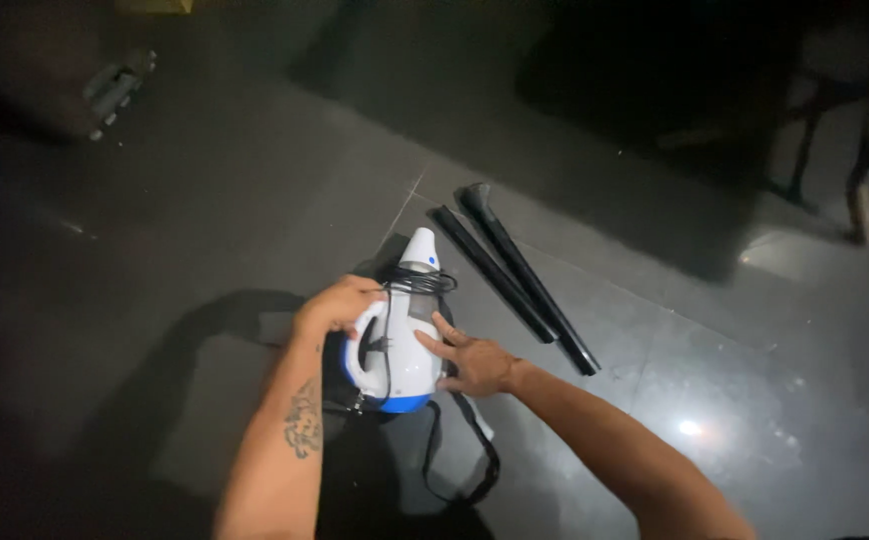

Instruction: Assemble a handheld vacuum cleaner and plug it into a power outlet.

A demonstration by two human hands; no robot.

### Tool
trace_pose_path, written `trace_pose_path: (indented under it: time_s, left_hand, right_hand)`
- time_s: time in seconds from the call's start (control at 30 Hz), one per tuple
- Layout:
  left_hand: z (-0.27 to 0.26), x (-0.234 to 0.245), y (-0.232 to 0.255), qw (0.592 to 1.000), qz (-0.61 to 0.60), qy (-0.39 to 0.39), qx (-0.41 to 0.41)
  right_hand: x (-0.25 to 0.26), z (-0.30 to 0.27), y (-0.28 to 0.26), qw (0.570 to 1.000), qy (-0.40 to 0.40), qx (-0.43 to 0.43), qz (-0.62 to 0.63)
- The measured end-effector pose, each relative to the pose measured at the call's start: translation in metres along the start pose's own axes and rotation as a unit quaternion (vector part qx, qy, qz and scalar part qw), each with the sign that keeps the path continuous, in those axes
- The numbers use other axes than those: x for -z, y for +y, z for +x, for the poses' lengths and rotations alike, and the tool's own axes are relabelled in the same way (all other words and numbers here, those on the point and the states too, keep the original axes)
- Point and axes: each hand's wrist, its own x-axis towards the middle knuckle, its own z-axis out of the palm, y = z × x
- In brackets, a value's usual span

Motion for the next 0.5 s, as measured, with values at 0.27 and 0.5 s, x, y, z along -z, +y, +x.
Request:
trace_pose_path:
  time_s: [0.27,0.5]
  left_hand:
    - [0.025,0.029,-0.092,0.996,0.017,0.048,0.076]
    - [0.029,-0.001,-0.167,0.990,-0.098,0.076,0.066]
  right_hand:
    - [0.008,-0.003,-0.014,0.998,-0.020,-0.043,-0.046]
    - [0.008,-0.001,-0.009,0.999,-0.017,-0.028,-0.040]
